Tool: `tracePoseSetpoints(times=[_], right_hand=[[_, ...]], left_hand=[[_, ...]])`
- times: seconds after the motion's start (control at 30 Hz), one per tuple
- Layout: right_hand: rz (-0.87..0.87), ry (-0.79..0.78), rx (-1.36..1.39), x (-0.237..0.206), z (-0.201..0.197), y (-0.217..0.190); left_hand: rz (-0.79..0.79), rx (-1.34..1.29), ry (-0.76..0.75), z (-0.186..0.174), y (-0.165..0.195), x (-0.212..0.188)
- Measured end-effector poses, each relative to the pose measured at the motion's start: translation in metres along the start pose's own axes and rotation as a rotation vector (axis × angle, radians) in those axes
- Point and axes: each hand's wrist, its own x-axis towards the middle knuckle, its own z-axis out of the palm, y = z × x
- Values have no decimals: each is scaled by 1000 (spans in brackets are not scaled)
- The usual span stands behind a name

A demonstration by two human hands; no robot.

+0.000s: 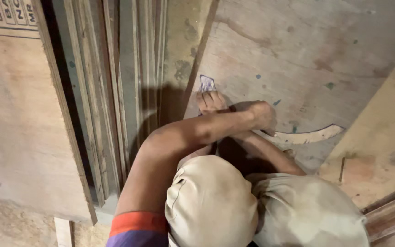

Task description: The person kneels on the workshop floor and holds a curved wooden template against a plywood board, tracing along its edge with a blue marker. They reposition the template and trace successive curved sections, then slide the marked board aside and reach for another board.

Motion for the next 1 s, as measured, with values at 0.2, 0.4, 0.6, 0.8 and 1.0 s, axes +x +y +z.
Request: tracePoseSetpoints(times=[0.2, 0.4, 0.6, 0.8, 1.0], right_hand=[[88, -45, 35, 32, 6, -3], [111, -2, 4, 40, 11, -6], [78, -62, -3, 0, -12, -31], [292, -100, 106, -60, -49, -41], [920, -97, 220, -151, -114, -71]], left_hand=[[7, -43, 25, 4, -5, -6], [19, -64, 51, 7, -5, -7], [37, -64, 72, 11, -3, -9], [76, -40, 98, 17, -5, -13], [135, 30, 145, 22, -3, -16]])
